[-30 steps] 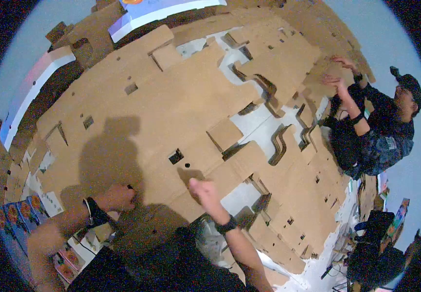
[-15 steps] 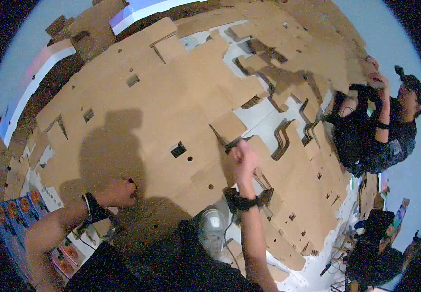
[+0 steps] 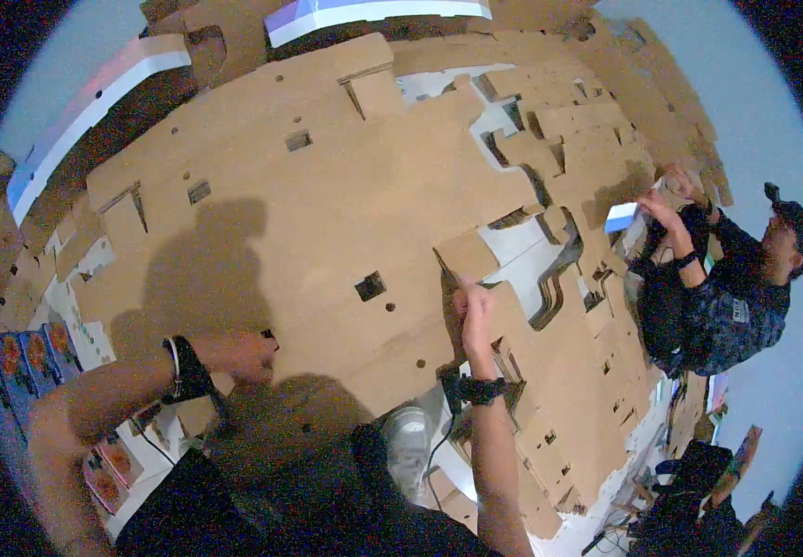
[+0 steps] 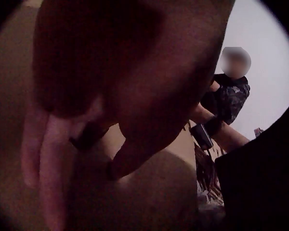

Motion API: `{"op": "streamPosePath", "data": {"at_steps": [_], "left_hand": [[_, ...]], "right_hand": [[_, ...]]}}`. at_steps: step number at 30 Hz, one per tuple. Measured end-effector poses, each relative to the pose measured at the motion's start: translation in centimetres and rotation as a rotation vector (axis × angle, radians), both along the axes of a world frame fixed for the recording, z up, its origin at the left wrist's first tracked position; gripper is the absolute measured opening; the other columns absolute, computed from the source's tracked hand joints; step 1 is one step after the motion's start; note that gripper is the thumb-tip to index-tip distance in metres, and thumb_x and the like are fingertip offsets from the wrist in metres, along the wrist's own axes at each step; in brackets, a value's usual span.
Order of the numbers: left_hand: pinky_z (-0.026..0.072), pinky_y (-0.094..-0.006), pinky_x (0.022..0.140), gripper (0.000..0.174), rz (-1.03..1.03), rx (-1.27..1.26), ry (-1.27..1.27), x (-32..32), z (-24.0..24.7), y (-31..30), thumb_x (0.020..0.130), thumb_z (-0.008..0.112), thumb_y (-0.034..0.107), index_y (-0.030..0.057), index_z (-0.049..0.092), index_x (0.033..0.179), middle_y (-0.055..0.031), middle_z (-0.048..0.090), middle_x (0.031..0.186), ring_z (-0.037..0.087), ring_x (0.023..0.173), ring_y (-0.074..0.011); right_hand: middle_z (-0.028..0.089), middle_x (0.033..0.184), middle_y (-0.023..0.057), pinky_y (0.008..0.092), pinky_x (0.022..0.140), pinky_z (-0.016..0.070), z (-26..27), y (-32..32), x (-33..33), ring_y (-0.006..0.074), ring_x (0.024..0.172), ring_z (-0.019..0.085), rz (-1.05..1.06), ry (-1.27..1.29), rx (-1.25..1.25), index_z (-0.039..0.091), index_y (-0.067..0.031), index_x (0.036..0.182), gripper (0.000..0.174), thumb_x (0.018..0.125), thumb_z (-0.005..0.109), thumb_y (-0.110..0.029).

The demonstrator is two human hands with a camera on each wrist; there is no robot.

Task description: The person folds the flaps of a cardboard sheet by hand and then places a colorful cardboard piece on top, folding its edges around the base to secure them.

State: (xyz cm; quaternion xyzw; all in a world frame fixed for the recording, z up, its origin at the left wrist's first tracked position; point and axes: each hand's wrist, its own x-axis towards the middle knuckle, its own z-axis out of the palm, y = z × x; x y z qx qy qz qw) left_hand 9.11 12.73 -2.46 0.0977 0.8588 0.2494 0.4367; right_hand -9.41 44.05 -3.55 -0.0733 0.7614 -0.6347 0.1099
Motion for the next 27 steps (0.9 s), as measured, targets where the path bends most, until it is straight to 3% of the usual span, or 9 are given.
{"op": "streamPosePath", "data": {"at_steps": [6, 8, 10, 12, 15, 19, 21, 24, 27], "left_hand": [[0.0485, -0.0392, 0.065, 0.038, 0.027, -0.012, -0.255, -1.4, 4.4, -0.2, 0.068, 0.06, 0.035, -0.0011, 0.06, 0.081, -0.0189, 0.061, 0.073, 0.061, 0.073, -0.0308], [0.048, -0.0383, 0.071, 0.044, -0.101, 0.009, 0.015, -1.0, 3.7, -0.1, 0.069, 0.061, 0.039, -0.0019, 0.059, 0.083, -0.0209, 0.06, 0.081, 0.06, 0.079, -0.0312], [0.0474, -0.0383, 0.073, 0.044, -0.105, -0.026, 0.067, -0.8, 4.5, 0.2, 0.07, 0.06, 0.039, -0.0023, 0.058, 0.086, -0.0212, 0.059, 0.086, 0.059, 0.082, -0.0317], [0.0469, -0.0383, 0.075, 0.045, -0.11, -0.064, 0.114, -0.5, 4.9, 0.5, 0.071, 0.06, 0.038, -0.0026, 0.058, 0.089, -0.0214, 0.058, 0.09, 0.058, 0.085, -0.0321], [0.0467, -0.0442, 0.073, 0.049, -0.106, -0.077, 0.088, 0.1, 4.8, 0.5, 0.076, 0.055, 0.041, -0.0047, 0.05, 0.095, -0.0238, 0.056, 0.091, 0.057, 0.082, -0.0382], [0.0457, -0.0435, 0.076, 0.043, 0.051, 0.015, 0.174, 1.2, 5.7, -0.2, 0.081, 0.051, 0.035, -0.0011, 0.047, 0.104, -0.0231, 0.052, 0.103, 0.054, 0.091, -0.0377], [0.0442, -0.0429, 0.073, 0.033, 0.185, 0.137, 0.249, 1.9, 5.8, -1.4, 0.077, 0.051, 0.026, -0.0011, 0.052, 0.094, -0.0201, 0.055, 0.09, 0.055, 0.086, -0.0353], [0.0431, -0.0433, 0.071, 0.027, 0.263, 0.068, 0.586, 2.6, 11.3, -4.6, 0.076, 0.053, 0.023, 0.0009, 0.052, 0.092, -0.0184, 0.056, 0.089, 0.055, 0.083, -0.0354], [0.0435, -0.0413, 0.068, 0.026, 0.079, 0.024, 1.16, 3.6, 18.7, -11.8, 0.072, 0.056, 0.016, 0.0007, 0.052, 0.092, -0.0185, 0.055, 0.085, 0.054, 0.081, -0.0351]], "right_hand": [[0.032, 0.049, -0.003, 0.0257, 0.044, 0.0225, 8.4, -2.6, 3.8, 0.0097, 0.045, 0.029, 0.066, -0.006, 0.047, 0.035, -0.0098, 0.052, 0.04, 0.085, 0.048, -0.027], [0.033, 0.047, 0.0016, 0.0275, 0.045, 0.0254, 10.7, -4.5, 5.9, 0.0145, 0.043, 0.033, 0.411, 0.528, 0.066, 0.035, -0.0073, 0.052, 0.036, 0.083, 0.049, -0.022], [0.025, 0.048, 0.0051, 0.0304, 0.046, 0.0262, 8.6, -5.6, 7.2, 0.0168, 0.044, 0.028, 0.463, 0.444, 0.059, 0.032, -0.0065, 0.05, 0.036, 0.082, 0.046, -0.019], [0.026, 0.048, 0.0015, 0.0294, 0.045, 0.024, 3.3, -5.9, 7.7, 0.0134, 0.044, 0.028, 0.36, 0.235, 0.143, 0.032, -0.0069, 0.051, 0.039, 0.084, 0.046, -0.022], [0.033, 0.055, -0.007, 0.0248, 0.048, 0.0255, 1.7, -6.4, 7.6, 0.0061, 0.052, 0.031, 0.244, -0.316, -0.119, 0.033, -0.0098, 0.055, 0.04, 0.085, 0.051, -0.029], [0.032, 0.057, -0.0085, 0.022, 0.045, 0.0203, 2.1, -6.7, 8.2, 0.0041, 0.052, 0.026, 0.263, -0.321, -0.013, 0.034, -0.0123, 0.058, 0.035, 0.086, 0.049, -0.027], [0.032, 0.058, -0.0093, 0.0216, 0.044, 0.0184, 2.4, -7.0, 8.2, 0.0033, 0.052, 0.026, 0.272, -0.276, -0.027, 0.035, -0.013, 0.059, 0.033, 0.087, 0.048, -0.025], [0.039, 0.062, -0.0079, 0.0213, 0.047, 0.0265, 0.0, -5.5, 7.5, 0.0039, 0.056, 0.033, 0.31, -0.348, -0.073, 0.044, -0.0099, 0.063, 0.028, 0.086, 0.049, -0.025], [0.029, 0.056, -0.0077, 0.0209, 0.047, 0.0212, 0.4, -7.1, 8.7, 0.0038, 0.052, 0.027, 0.104, -0.251, 0.013, 0.035, -0.0165, 0.057, 0.035, 0.084, 0.053, -0.03]]}}
